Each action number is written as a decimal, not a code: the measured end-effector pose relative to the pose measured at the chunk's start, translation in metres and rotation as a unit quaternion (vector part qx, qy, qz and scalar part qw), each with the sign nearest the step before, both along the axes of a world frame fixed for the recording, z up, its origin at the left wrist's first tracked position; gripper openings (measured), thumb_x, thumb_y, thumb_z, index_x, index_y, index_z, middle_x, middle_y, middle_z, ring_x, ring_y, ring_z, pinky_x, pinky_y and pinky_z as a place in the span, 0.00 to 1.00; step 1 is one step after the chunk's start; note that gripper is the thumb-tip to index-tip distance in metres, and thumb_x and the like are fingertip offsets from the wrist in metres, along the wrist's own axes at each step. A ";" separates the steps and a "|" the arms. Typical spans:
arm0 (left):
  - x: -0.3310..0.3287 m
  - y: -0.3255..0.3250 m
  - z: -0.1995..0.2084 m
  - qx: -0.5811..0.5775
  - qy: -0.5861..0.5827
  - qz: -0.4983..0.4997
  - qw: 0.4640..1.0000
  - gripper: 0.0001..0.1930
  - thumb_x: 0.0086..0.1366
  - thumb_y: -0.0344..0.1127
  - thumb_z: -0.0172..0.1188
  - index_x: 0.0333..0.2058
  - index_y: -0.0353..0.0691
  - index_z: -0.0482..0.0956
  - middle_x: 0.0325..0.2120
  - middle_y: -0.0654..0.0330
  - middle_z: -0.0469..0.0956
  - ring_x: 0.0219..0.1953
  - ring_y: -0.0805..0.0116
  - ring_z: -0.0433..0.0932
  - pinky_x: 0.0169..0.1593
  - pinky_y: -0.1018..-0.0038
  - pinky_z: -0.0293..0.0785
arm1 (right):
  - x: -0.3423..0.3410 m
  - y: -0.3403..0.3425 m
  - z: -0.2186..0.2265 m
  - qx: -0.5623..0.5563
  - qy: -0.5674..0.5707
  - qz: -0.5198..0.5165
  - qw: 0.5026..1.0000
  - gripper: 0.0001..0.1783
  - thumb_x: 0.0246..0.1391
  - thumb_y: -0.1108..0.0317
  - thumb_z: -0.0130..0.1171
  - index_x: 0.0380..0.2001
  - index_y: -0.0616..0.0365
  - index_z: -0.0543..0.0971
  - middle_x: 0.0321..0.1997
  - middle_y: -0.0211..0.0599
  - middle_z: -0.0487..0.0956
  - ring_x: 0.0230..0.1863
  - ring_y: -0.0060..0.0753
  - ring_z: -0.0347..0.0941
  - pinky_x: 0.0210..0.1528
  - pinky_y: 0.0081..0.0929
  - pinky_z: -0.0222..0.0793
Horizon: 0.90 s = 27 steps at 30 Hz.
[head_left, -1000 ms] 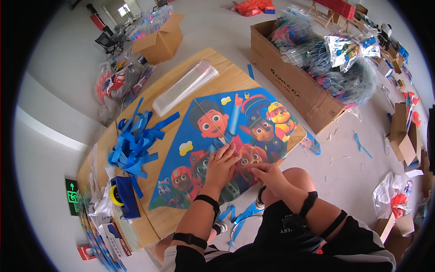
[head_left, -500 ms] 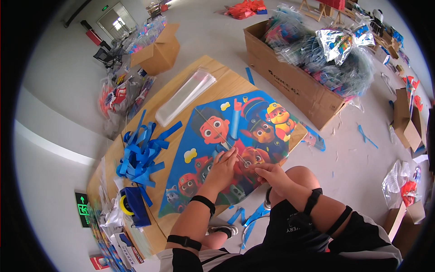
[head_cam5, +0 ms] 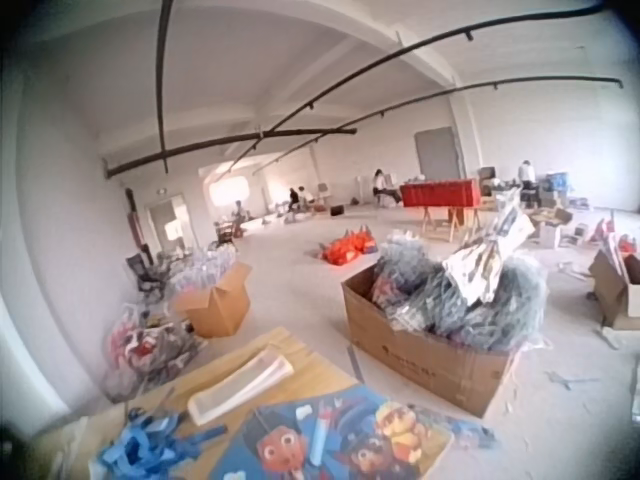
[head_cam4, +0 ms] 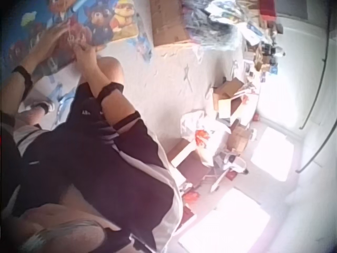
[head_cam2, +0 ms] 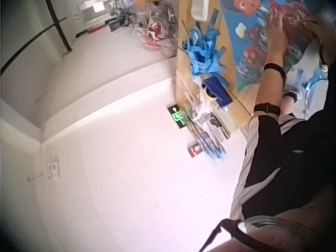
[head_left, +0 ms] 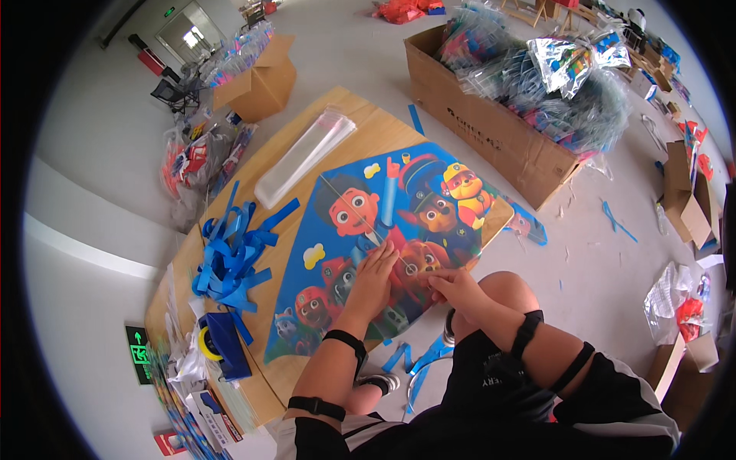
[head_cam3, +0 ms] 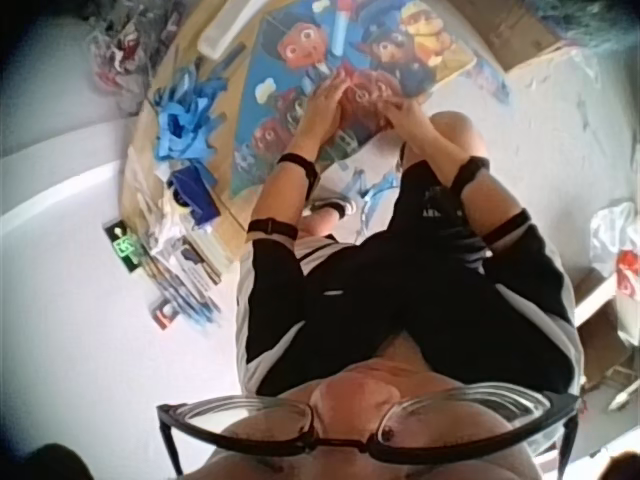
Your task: Assemble a kite by folding, taping, and attaching strings.
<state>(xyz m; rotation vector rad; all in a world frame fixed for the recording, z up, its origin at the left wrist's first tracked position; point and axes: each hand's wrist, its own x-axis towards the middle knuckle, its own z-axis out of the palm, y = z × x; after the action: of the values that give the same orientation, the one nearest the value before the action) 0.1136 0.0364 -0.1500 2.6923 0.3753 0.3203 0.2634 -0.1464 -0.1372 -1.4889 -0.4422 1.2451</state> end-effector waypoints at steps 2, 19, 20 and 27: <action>0.001 -0.002 -0.003 0.008 -0.002 0.007 1.000 0.29 0.61 0.19 0.49 0.63 0.37 0.69 0.67 0.51 0.67 0.72 0.58 0.61 0.71 0.58 0.56 | 0.002 -0.001 0.002 -0.003 0.010 -0.002 1.000 0.17 0.67 0.64 0.53 0.52 0.57 0.84 0.41 0.25 0.82 0.32 0.18 0.73 0.36 0.19 0.71; 0.002 -0.005 0.001 -0.024 -0.044 0.034 0.998 0.25 0.68 0.30 0.54 0.64 0.39 0.68 0.67 0.53 0.67 0.68 0.56 0.65 0.68 0.58 0.59 | 0.002 -0.001 0.005 0.053 0.104 -0.102 0.988 0.15 0.73 0.57 0.42 0.51 0.52 0.72 0.45 0.30 0.78 0.36 0.24 0.73 0.41 0.25 0.68; 0.001 -0.004 0.001 -0.033 -0.043 0.038 0.998 0.24 0.69 0.31 0.53 0.63 0.39 0.68 0.67 0.52 0.67 0.68 0.56 0.66 0.68 0.58 0.59 | 0.002 -0.001 0.005 0.052 0.104 -0.100 0.988 0.15 0.73 0.57 0.42 0.51 0.52 0.72 0.45 0.30 0.78 0.36 0.24 0.73 0.41 0.25 0.68; 0.001 -0.001 -0.001 -0.029 -0.057 0.035 0.997 0.21 0.74 0.32 0.45 0.63 0.38 0.68 0.67 0.52 0.67 0.67 0.56 0.66 0.67 0.60 0.59 | 0.002 0.000 0.009 0.067 0.058 -0.047 0.995 0.20 0.72 0.56 0.47 0.53 0.56 0.80 0.42 0.27 0.80 0.35 0.19 0.72 0.41 0.21 0.68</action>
<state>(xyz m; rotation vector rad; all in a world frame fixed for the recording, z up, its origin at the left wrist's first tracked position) 0.1148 0.0355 -0.1514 2.5939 0.4388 0.4747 0.2655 -0.1464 -0.1284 -1.3019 -0.3666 1.1973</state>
